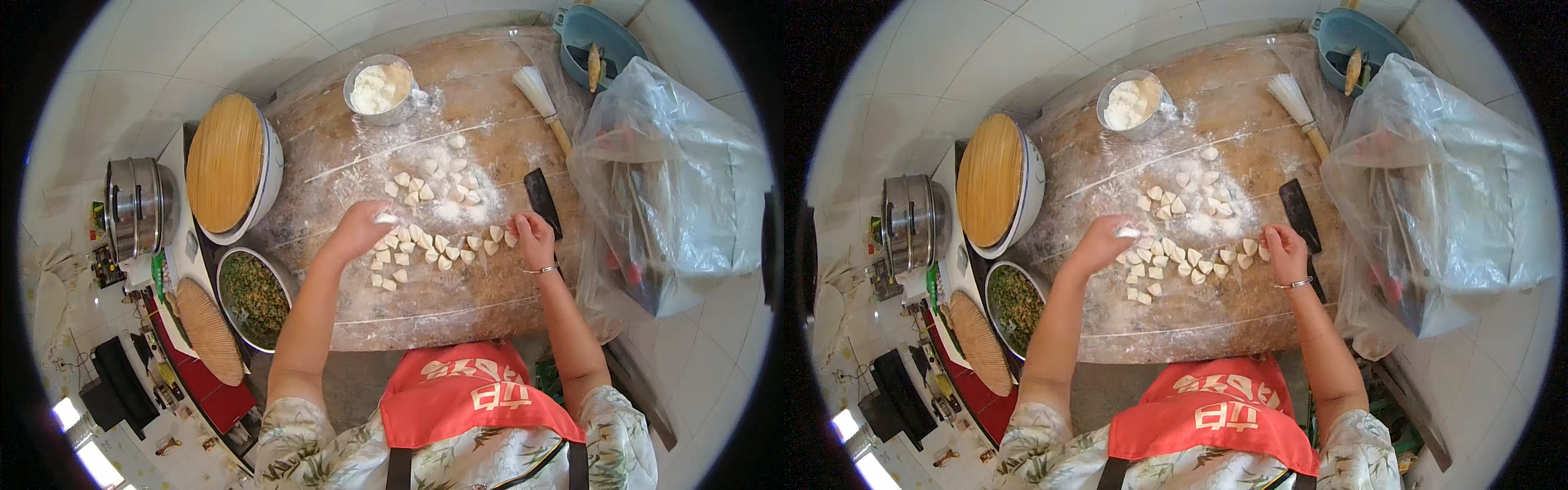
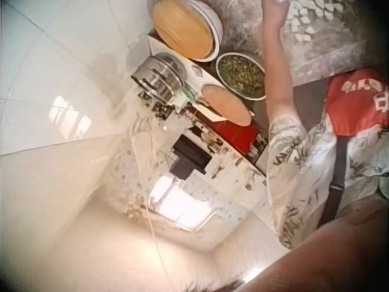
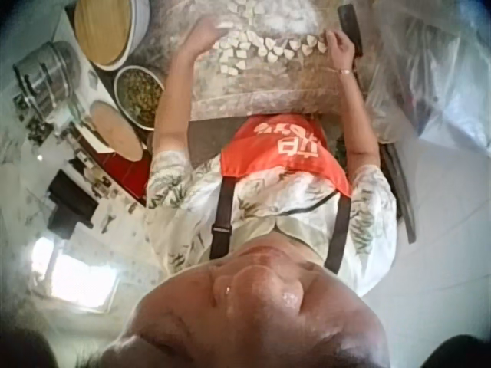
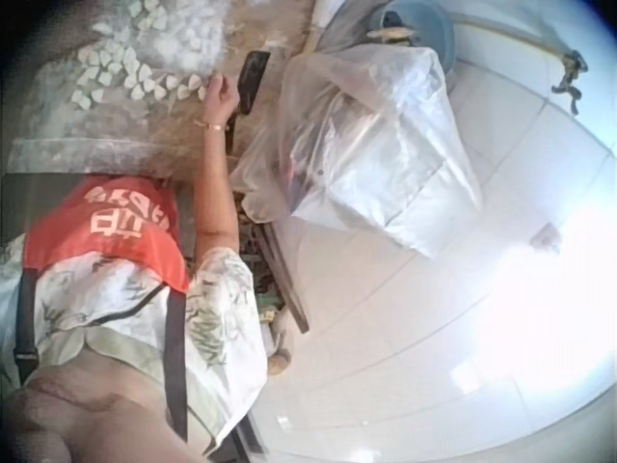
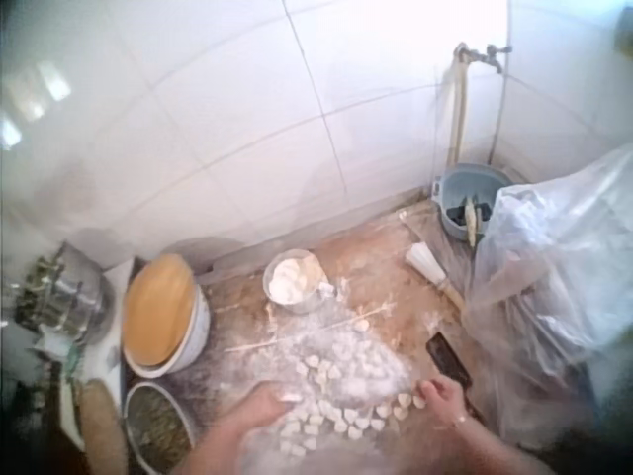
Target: The person rolls a long piece of dough into a rope, cuts the dough rope into small pieces using a knife, and then flattens each individual piece with their hand on a floured table.
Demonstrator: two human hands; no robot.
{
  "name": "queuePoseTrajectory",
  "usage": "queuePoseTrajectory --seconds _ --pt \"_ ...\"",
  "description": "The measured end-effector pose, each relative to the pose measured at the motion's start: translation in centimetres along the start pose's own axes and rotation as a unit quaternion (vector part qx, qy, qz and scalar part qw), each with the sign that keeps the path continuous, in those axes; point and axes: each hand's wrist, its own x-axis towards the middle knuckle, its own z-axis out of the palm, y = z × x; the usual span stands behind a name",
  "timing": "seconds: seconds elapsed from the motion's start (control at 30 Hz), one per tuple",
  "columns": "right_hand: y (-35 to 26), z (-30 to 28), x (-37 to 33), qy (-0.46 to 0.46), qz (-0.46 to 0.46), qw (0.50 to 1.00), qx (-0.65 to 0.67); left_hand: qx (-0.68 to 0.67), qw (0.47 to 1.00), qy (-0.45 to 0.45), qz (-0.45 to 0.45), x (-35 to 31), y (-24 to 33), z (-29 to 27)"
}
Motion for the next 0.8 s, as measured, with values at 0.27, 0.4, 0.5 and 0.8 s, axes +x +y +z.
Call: queuePoseTrajectory --seconds 0.27,0.4,0.5,0.8 --pt "1.5 -0.6 -2.1 0.005 -0.004 1.0 0.019 -0.12 0.991 0.019 -0.051 -3.3 -2.8 1.3" --pt "2.6 -1.5 -2.9 0.04 0.001 0.998 0.038 -0.357 0.929 0.082 -0.043 -3.6 -1.0 0.8" --pt "3.1 -1.6 -3.9 0.061 0.007 0.998 0.02 -0.082 0.996 0.017 -0.004 -2.9 -4.7 -0.2" --pt "6.3 -0.1 -3.6 0.123 0.023 0.987 -0.098 -0.245 0.965 0.096 -0.026 -0.8 -9.2 9.9"
